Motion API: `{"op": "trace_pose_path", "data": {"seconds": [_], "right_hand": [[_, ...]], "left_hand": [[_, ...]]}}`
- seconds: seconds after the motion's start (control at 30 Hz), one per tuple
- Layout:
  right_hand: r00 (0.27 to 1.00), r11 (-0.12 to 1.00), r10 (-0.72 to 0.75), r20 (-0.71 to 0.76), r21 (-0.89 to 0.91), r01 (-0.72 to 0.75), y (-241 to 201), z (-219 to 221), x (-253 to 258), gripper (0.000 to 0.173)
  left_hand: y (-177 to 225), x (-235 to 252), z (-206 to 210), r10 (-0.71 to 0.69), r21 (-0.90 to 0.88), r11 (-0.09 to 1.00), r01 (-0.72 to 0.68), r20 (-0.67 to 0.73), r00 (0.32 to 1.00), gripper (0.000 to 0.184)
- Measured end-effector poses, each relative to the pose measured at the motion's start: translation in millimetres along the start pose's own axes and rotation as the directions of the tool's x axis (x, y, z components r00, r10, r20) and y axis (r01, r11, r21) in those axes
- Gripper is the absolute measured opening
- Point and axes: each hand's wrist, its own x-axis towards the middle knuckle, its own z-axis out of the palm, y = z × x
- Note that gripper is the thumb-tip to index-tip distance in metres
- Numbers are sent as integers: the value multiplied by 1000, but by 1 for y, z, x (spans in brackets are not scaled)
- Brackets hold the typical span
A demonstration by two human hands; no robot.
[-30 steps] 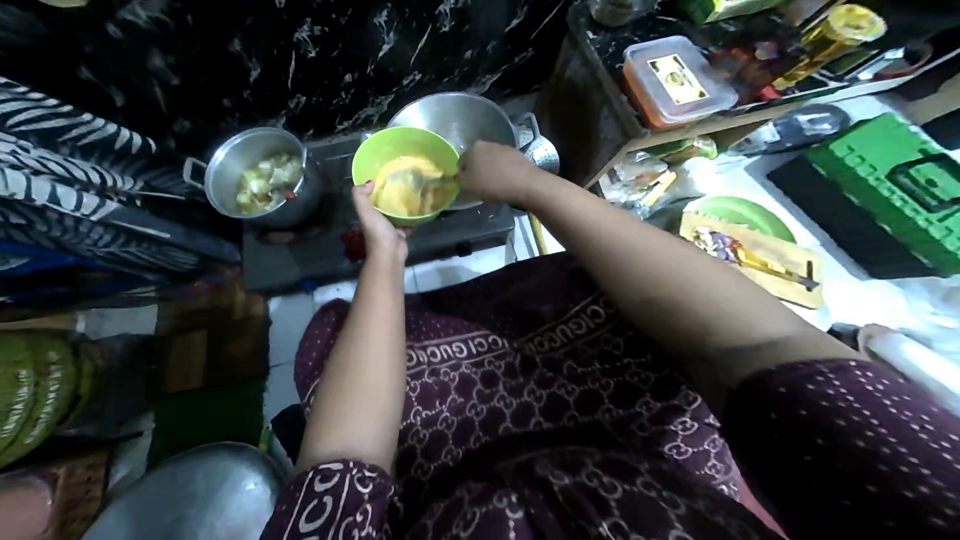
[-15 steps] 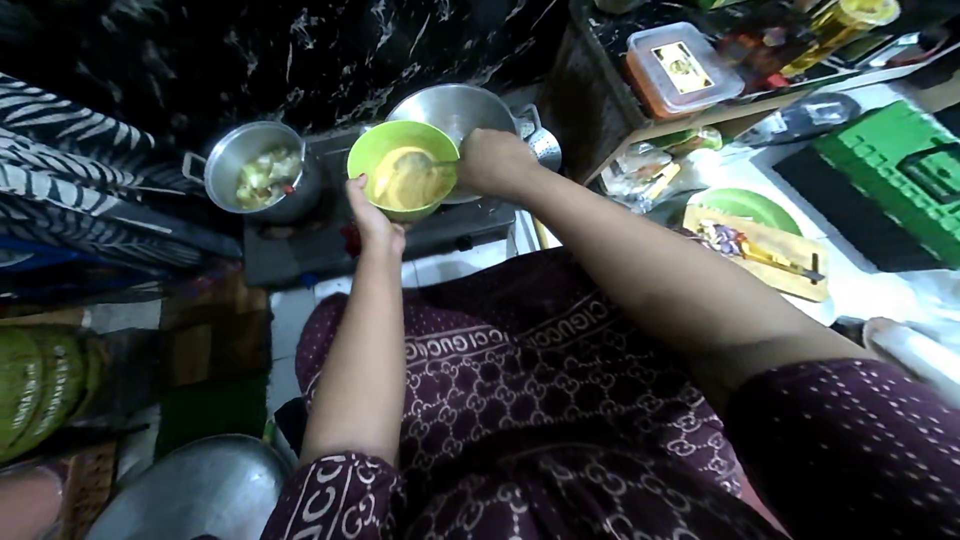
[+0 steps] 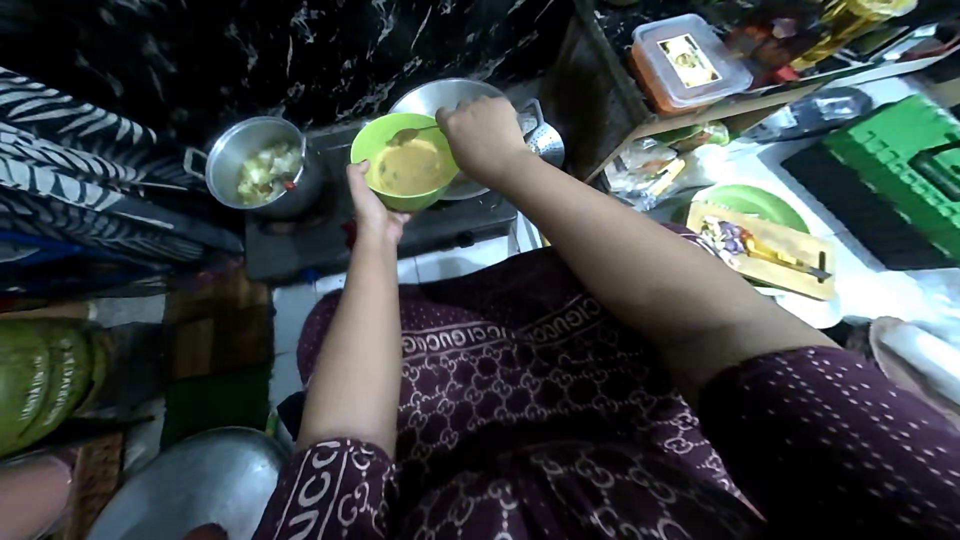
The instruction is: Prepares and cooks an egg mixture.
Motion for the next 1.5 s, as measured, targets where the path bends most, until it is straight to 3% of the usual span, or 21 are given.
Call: {"op": "trace_pose_path", "data": {"seconds": [0.1,0.2,0.4,0.57,0.67,0.93,1.03,1.17,1.23,1.33,1.4,1.5], "right_hand": [[996,991,84,23,103,-86,1,-2,6,22],[983,946,143,118,276,-171,7,-5,11,38],[977,881,154,146,428,-203,4,2,19,41],[988,971,93,122,206,-117,-14,-2,18,23],[977,993,92,195,58,-105,-29,-20,7,17],[923,992,-32,384,125,-17,-40,-50,-17,14],[949,985,-73,306,168,21,-44,-34,-12,14],[996,997,-62,58,45,59,-39,-10,6,32],[999,1000,-1,45,-2,1,-37,-9,9,33],[980,990,138,145,-43,-134,-42,-21,-7,22],[963,989,144,227,-53,-135,-46,-32,-21,13],[930,992,103,352,33,-122,-47,-46,-31,16]], "left_hand": [[7,4,1,3,-6,1000,-3,-3,1000,55],[15,6,-1,4,-25,1000,-4,-12,1000,56],[27,9,-12,39,-44,998,-39,-7,999,59],[30,8,-20,45,-17,999,-46,-29,999,57],[29,9,-23,56,1,998,-56,-32,998,55],[17,7,-22,52,26,998,-52,2,999,55],[15,5,-21,40,16,999,-40,4,999,53],[15,4,-20,51,-1,999,-51,49,997,53],[15,3,-18,56,-14,998,-55,53,997,52],[17,2,-18,49,-16,999,-49,48,998,53],[17,3,-18,46,2,999,-46,21,999,53],[14,5,-19,53,18,998,-53,9,999,52]]}}
